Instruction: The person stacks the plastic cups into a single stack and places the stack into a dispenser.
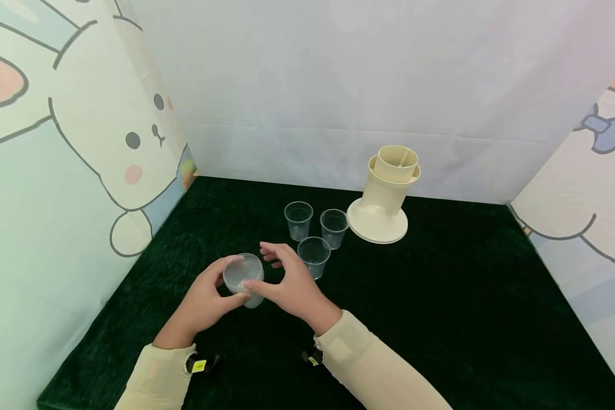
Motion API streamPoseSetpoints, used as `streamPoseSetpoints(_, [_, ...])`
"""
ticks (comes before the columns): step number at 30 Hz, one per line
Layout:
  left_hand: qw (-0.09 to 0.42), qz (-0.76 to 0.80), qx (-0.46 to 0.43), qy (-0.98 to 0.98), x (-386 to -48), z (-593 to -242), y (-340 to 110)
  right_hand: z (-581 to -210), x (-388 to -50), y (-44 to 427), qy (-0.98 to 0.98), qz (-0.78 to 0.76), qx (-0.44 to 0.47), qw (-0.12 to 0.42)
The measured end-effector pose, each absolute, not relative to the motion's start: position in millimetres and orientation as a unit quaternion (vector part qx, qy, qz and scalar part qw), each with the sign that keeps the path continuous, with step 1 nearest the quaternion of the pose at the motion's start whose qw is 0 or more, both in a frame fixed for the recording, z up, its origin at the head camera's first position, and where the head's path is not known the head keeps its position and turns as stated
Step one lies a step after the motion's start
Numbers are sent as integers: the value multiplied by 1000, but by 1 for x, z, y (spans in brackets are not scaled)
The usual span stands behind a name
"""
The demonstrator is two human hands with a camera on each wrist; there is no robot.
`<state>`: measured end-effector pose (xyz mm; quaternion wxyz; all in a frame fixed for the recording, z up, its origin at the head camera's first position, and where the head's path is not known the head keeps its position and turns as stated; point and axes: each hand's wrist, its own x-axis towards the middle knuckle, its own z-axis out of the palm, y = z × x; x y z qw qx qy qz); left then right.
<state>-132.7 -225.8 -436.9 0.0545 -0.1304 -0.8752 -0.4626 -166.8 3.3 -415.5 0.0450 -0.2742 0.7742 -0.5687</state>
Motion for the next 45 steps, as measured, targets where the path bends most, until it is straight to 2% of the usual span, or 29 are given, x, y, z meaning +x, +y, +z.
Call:
streamPoseSetpoints(14, [47, -472, -117, -873, -130, -435, -226, -400, -166, 40, 758, -588, -282, -16])
streamPoseSetpoints(24, [39, -472, -117, -873, -131, -436, -225, -398, -172, 63, 756, -599, -253, -70])
streamPoseSetpoints(36, [37, -475, -119, -871, -130, -436, -225, -400, -186, 82, 757, -614, -208, -85])
streamPoseSetpoints(45, [36, -469, -119, -874, -132, -435, -225, -413, -195, 90, 768, -614, -173, -58])
